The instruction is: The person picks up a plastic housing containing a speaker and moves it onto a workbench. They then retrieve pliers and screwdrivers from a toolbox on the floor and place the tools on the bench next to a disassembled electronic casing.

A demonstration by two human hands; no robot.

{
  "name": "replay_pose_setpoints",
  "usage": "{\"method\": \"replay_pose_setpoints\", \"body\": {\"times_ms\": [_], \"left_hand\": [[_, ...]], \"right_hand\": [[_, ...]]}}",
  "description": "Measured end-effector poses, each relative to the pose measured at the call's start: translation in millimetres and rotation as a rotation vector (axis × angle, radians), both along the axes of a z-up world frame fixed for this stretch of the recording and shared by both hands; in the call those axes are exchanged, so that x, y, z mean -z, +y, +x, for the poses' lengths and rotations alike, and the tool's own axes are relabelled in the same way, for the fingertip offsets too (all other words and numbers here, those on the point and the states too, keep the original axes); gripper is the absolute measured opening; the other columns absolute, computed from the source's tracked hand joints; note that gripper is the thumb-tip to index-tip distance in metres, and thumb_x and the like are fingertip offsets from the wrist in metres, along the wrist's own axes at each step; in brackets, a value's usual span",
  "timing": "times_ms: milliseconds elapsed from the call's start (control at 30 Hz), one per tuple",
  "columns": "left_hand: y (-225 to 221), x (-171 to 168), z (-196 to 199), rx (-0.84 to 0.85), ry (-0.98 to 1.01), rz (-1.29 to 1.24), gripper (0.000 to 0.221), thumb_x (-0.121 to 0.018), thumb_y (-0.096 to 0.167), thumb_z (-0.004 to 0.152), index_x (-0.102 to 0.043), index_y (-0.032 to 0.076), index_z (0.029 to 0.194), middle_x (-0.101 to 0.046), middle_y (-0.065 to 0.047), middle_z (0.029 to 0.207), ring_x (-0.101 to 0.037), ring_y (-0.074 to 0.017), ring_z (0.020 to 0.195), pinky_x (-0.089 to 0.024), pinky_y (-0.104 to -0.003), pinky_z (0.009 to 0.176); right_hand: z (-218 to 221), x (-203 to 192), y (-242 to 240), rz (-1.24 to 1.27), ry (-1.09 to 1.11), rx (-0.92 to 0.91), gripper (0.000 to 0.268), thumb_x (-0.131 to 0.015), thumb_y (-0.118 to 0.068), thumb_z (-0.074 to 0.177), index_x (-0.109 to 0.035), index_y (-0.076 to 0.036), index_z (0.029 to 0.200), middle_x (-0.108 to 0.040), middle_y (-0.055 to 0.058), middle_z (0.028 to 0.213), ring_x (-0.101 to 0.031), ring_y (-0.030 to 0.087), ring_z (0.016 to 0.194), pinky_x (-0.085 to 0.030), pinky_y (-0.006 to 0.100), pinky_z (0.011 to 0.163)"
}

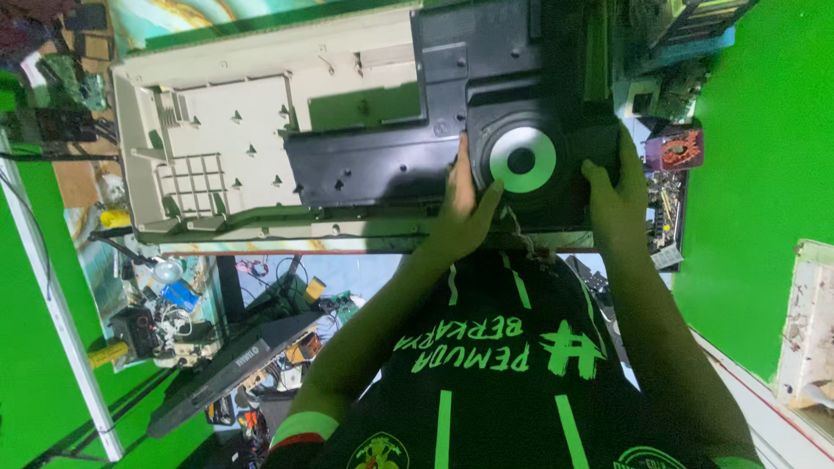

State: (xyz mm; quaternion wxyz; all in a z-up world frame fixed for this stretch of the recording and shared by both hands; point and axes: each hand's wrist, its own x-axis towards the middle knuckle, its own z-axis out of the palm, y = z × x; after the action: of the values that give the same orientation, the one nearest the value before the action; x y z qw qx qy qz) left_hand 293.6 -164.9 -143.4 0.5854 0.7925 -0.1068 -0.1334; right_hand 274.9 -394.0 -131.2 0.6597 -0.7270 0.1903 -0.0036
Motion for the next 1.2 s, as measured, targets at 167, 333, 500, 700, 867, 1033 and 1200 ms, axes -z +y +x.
{"method": "replay_pose_setpoints", "body": {"times_ms": [167,333,500,700,867,1033,1200], "left_hand": [[4.4,-16.1,5.7,-0.058,-0.045,0.100,0.084,-0.056,0.026,0.109,-0.002,-0.013,0.161,-0.034,-0.036,0.160,-0.035,-0.0448,0.150,-0.025,-0.052,0.126],[4.7,-16.4,2.1,-0.062,0.036,0.087,0.086,-0.055,0.026,0.106,-0.002,-0.011,0.163,-0.038,-0.034,0.157,-0.038,-0.0442,0.147,-0.025,-0.053,0.126],[5.5,-23.4,-3.4,-0.042,-0.095,0.044,0.083,-0.056,0.019,0.107,-0.002,-0.010,0.163,-0.027,-0.035,0.164,-0.031,-0.0463,0.153,-0.022,-0.056,0.129],[12.1,-50.6,-6.9,0.129,-0.290,0.062,0.079,-0.053,0.009,0.105,-0.003,-0.009,0.163,-0.014,-0.034,0.170,-0.014,-0.0434,0.161,-0.004,-0.058,0.132],[22.1,-88.0,-25.6,0.317,-0.320,0.058,0.079,-0.055,0.007,0.104,-0.006,-0.007,0.164,-0.017,-0.031,0.172,-0.019,-0.0414,0.165,0.009,-0.061,0.133],[29.2,-113.4,-49.2,0.521,-0.339,-0.100,0.077,-0.053,0.008,0.107,-0.004,-0.005,0.166,-0.015,-0.030,0.174,-0.021,-0.0383,0.161,-0.016,-0.045,0.134],[38.1,-126.1,-91.8,0.700,-0.229,-0.250,0.077,-0.050,0.007,0.107,-0.005,-0.004,0.168,-0.018,-0.029,0.173,-0.027,-0.0363,0.159,-0.024,-0.041,0.135]], "right_hand": [[7.9,1.3,2.5,-0.057,0.055,-0.002,0.068,-0.061,-0.004,0.096,-0.037,-0.005,0.159,-0.060,0.018,0.141,-0.062,0.023,0.122,-0.054,0.033,0.101],[6.2,12.1,-5.4,0.136,-0.095,-0.003,0.061,-0.063,0.003,0.092,-0.039,-0.003,0.148,-0.050,0.017,0.147,-0.058,0.028,0.131,-0.056,0.037,0.105],[-0.5,0.7,-7.5,0.302,-0.043,0.075,0.049,-0.063,0.000,0.097,-0.038,-0.011,0.138,-0.052,0.022,0.141,-0.059,0.031,0.127,-0.057,0.040,0.103],[-43.9,-35.9,8.0,0.403,-0.099,0.145,0.060,-0.058,-0.007,0.099,-0.034,-0.018,0.153,-0.053,0.015,0.144,-0.053,0.031,0.133,-0.047,0.045,0.114],[-96.8,-55.0,31.7,0.300,-0.254,0.237,0.062,-0.056,-0.012,0.104,-0.036,-0.010,0.162,-0.049,0.015,0.154,-0.047,0.027,0.143,-0.034,0.038,0.125],[-176.9,-61.1,64.2,0.370,-0.353,0.531,0.058,-0.063,-0.014,0.105,-0.035,-0.009,0.156,-0.046,0.010,0.152,-0.044,0.024,0.142,-0.034,0.037,0.125],[-255.4,-51.0,91.4,0.163,-0.384,0.733,0.040,-0.065,-0.013,0.112,-0.039,-0.007,0.141,-0.049,0.010,0.145,-0.044,0.020,0.138,-0.033,0.032,0.125]]}}
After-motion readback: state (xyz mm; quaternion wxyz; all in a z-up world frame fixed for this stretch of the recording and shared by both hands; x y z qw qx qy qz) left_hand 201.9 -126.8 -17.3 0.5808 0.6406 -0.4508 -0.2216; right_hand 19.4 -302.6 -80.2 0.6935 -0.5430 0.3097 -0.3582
